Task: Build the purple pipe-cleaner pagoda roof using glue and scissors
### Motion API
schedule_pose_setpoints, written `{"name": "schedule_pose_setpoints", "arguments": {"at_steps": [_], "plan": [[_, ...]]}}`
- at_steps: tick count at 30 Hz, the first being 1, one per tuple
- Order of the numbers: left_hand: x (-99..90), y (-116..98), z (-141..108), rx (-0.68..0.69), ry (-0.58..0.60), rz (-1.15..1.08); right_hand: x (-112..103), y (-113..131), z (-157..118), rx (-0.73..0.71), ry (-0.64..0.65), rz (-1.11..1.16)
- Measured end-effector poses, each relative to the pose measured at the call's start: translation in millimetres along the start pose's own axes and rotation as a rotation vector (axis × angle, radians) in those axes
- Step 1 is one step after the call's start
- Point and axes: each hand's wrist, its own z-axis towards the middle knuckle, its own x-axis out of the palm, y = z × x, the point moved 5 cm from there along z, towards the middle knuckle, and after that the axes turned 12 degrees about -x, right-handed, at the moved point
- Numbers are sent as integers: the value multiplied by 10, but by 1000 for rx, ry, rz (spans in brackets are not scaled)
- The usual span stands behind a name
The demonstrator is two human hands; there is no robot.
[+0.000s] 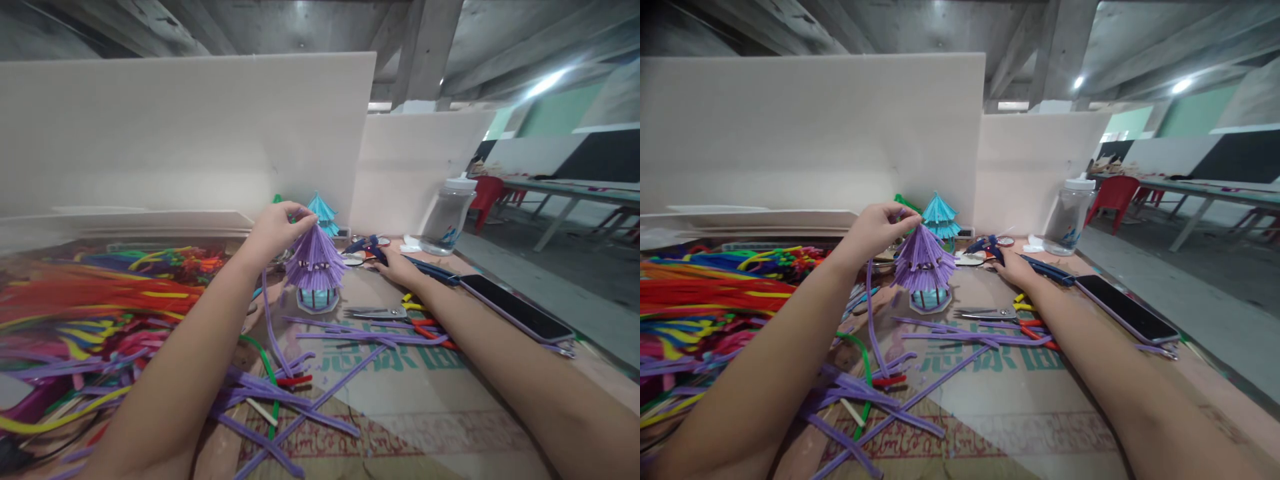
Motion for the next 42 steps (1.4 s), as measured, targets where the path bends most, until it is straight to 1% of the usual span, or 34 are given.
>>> {"name": "schedule_pose_setpoints", "arguments": {"at_steps": [4,8,12,15,19,21,25,29,33,34,38,42], "plan": [[1,-11,-8,-14,-4,-5,-11,-23,7,25,-15,8],[13,-19,-12,3,-1,-36,-37,-15,11,59,-26,28],[24,-13,-8,16,15,-59,-49,55,20,33,-11,52],[11,-24,-13,9,-15,-60,-84,69,24,59,-44,48],[-22,-11,-12,-22,-89,-60,-129,1,12,165,-120,70],[-31,31,3,-53,-102,-66,-143,-45,2,213,-155,82],[-22,128,43,-92,-21,-68,-167,-109,-16,276,-200,100],[-104,226,70,-128,-17,-29,-191,-112,-29,298,-228,139],[-146,401,104,-213,84,78,-203,-106,-34,321,-260,211],[-158,445,114,-229,93,97,-209,-107,-35,329,-269,229],[-203,534,139,-261,59,149,-246,-108,-43,345,-294,291],[-244,493,134,-250,-12,141,-270,-79,-59,320,-297,353]]}}
